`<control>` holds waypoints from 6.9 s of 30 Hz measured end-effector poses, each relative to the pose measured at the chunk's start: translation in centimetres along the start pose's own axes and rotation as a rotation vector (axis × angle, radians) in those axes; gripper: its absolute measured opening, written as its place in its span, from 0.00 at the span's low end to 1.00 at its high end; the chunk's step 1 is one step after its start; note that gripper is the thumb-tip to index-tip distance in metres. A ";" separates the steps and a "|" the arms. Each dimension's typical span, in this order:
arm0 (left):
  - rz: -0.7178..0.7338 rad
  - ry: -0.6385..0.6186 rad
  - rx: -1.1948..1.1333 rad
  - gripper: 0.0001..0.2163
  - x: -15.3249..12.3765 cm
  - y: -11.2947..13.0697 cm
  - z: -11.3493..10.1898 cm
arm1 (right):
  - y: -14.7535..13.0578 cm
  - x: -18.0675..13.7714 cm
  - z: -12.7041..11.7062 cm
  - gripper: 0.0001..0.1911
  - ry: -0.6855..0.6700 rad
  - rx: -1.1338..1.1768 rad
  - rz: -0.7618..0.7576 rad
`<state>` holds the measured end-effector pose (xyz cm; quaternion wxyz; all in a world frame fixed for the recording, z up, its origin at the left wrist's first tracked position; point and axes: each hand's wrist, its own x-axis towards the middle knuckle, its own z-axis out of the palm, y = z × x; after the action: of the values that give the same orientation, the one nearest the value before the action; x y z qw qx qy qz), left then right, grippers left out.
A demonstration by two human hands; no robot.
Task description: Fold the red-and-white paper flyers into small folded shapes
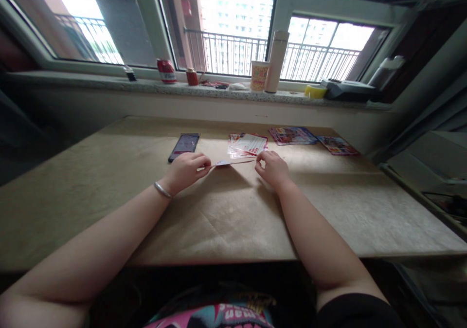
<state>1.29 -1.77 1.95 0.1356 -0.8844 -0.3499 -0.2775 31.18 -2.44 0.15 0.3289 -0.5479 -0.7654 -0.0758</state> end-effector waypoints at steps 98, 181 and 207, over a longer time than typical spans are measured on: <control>-0.110 -0.246 -0.231 0.07 0.0 0.5 2.0 | -5.3 -1.0 1.7 0.26 -0.424 0.115 -0.323; 0.019 -0.330 -0.022 0.13 0.0 0.3 1.3 | -1.5 0.1 1.6 0.22 -0.461 -0.267 0.119; 0.147 -0.265 0.025 0.12 -0.2 0.9 0.7 | -4.2 -0.3 0.6 0.18 -0.407 -0.148 -0.107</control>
<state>2.06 -2.21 1.24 0.1193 -0.9347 -0.3025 -0.1434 27.21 -4.02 0.53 0.1220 -0.5334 -0.8362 -0.0370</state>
